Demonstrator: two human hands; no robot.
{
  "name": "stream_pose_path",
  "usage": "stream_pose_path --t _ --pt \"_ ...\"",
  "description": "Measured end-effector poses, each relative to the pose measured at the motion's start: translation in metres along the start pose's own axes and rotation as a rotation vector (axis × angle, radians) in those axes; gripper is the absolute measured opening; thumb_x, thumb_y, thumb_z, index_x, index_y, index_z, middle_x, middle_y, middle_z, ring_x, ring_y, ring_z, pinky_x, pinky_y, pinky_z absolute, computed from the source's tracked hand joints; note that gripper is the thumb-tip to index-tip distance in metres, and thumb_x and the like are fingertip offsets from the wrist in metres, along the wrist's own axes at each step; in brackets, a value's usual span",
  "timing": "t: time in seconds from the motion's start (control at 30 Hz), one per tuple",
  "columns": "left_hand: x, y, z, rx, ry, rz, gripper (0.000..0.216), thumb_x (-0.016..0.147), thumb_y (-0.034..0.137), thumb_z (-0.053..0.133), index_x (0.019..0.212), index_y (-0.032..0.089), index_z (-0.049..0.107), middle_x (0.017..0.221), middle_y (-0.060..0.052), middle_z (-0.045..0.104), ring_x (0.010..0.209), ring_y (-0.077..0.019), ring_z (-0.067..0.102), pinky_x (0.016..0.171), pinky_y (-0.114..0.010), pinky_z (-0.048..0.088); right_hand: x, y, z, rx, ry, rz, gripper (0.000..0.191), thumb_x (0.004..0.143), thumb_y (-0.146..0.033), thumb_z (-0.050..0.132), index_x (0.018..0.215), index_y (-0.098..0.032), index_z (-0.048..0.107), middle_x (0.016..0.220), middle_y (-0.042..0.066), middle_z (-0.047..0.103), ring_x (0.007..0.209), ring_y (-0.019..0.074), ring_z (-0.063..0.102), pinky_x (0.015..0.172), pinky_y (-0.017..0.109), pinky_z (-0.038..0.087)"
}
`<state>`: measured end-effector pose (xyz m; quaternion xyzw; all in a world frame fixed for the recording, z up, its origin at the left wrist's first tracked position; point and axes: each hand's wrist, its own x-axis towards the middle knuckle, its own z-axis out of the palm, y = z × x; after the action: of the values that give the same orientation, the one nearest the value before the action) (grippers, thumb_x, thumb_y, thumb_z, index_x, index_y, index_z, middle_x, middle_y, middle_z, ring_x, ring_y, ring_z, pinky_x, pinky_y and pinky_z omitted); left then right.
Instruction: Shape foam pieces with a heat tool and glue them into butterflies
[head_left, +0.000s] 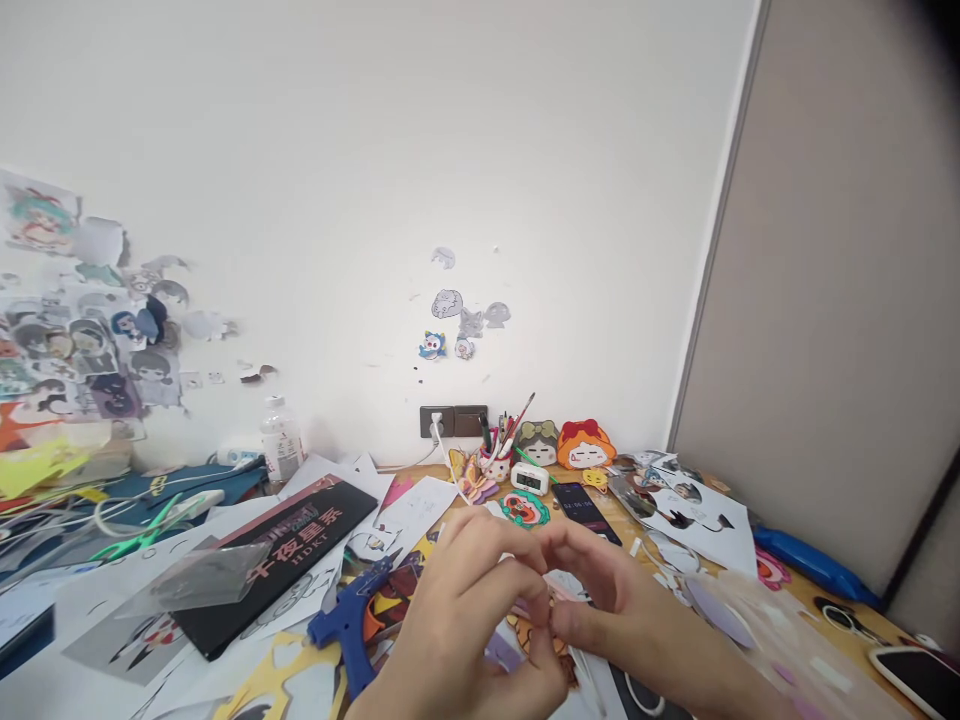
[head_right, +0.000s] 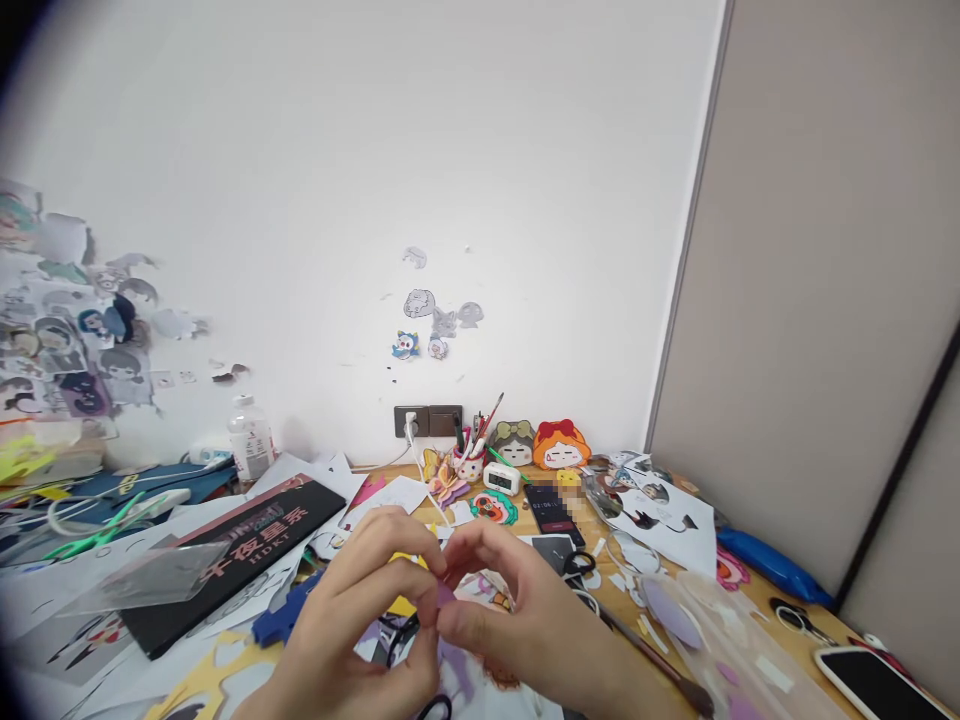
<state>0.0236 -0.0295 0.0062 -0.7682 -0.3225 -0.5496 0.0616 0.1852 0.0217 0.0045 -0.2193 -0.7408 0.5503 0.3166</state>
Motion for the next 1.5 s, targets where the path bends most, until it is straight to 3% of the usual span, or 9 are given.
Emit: stream_pose_path --t 0.3,0.47,0.63,0.77,0.97,1.1,1.23,1.33,1.5 --pt "-0.002 -0.007 -0.01 -0.049 -0.197 -0.213 0.017 0.08 0.01 0.048 0.089 0.023 0.05 0.086 0.0 0.059 0.076 -0.0124 0.056 0.074 -0.024 0.045 0.0 0.001 -0.004 0.21 0.002 0.028 0.027 0.078 -0.032 0.067 0.097 -0.019 0.052 0.097 0.003 0.056 0.098 0.0139 0.052 0.086 0.029 0.04" --pt "0.001 -0.011 -0.012 -0.025 -0.409 -0.335 0.01 0.088 0.023 0.044 0.084 0.023 0.052 0.085 0.0 0.061 0.076 -0.0115 0.057 0.055 -0.017 0.038 0.001 -0.001 -0.008 0.166 0.022 0.072 0.028 0.081 -0.042 0.06 0.097 -0.021 0.051 0.089 0.0 0.056 0.085 0.0107 0.055 0.077 0.025 0.044" --pt "0.0 -0.021 -0.01 -0.127 -0.381 -0.631 0.02 0.088 0.04 0.043 0.083 0.024 0.054 0.078 0.0 0.062 0.074 -0.014 0.059 0.051 -0.017 0.04 0.01 0.009 -0.019 -0.39 0.03 0.112 0.037 0.09 -0.051 0.035 0.108 -0.024 0.053 0.092 0.002 0.062 0.084 0.0146 0.059 0.074 0.027 0.045" --pt "-0.002 -0.037 -0.007 -0.248 -0.264 -0.762 0.026 0.086 0.049 0.043 0.087 0.023 0.049 0.076 0.001 0.062 0.072 -0.0142 0.06 0.058 -0.02 0.043 0.016 0.046 -0.032 -1.101 -0.08 0.501 0.05 0.077 -0.056 0.05 0.109 -0.019 0.057 0.098 0.011 0.066 0.09 0.0291 0.061 0.073 0.038 0.045" --pt "-0.004 -0.053 -0.004 -0.318 -0.165 -0.84 0.032 0.082 0.053 0.047 0.094 0.023 0.045 0.072 0.0 0.066 0.067 -0.0172 0.065 0.041 -0.018 0.035 0.026 0.096 -0.039 -1.21 -0.179 0.676 0.054 0.052 -0.041 0.075 0.097 -0.012 0.065 0.093 0.018 0.068 0.086 0.0389 0.063 0.073 0.046 0.046" --pt "-0.003 -0.053 -0.004 -0.41 -0.11 -0.855 0.032 0.082 0.052 0.049 0.094 0.023 0.044 0.073 0.0 0.067 0.075 -0.0182 0.067 0.05 -0.018 0.041 0.028 0.079 -0.043 -1.161 -0.1 0.548 0.052 0.063 -0.043 0.068 0.105 -0.012 0.062 0.098 0.018 0.067 0.091 0.0364 0.062 0.075 0.045 0.047" --pt "-0.003 -0.051 0.0 -0.45 -0.125 -0.877 0.029 0.084 0.05 0.047 0.097 0.024 0.042 0.077 0.0 0.068 0.076 -0.0173 0.067 0.066 -0.023 0.048 0.022 0.036 -0.032 -0.746 0.122 0.142 0.035 0.09 -0.041 0.037 0.115 -0.022 0.053 0.102 0.004 0.065 0.094 0.0155 0.061 0.081 0.027 0.046" --pt "-0.005 -0.048 0.005 -0.469 -0.175 -0.83 0.029 0.085 0.05 0.045 0.099 0.024 0.041 0.08 -0.002 0.069 0.079 -0.0191 0.066 0.07 -0.027 0.048 0.015 0.015 -0.014 -0.404 0.306 -0.124 0.022 0.088 -0.035 0.046 0.101 -0.021 0.056 0.082 0.0 0.066 0.081 0.0125 0.062 0.075 0.023 0.047" --pt "-0.007 -0.035 0.01 -0.341 -0.242 -0.781 0.023 0.088 0.048 0.039 0.095 0.026 0.04 0.077 0.0 0.069 0.079 -0.0183 0.066 0.065 -0.023 0.045 0.007 0.012 0.002 -0.607 0.52 -0.261 0.016 0.077 -0.025 0.062 0.093 -0.024 0.06 0.073 -0.004 0.061 0.066 0.0109 0.055 0.066 0.023 0.044"
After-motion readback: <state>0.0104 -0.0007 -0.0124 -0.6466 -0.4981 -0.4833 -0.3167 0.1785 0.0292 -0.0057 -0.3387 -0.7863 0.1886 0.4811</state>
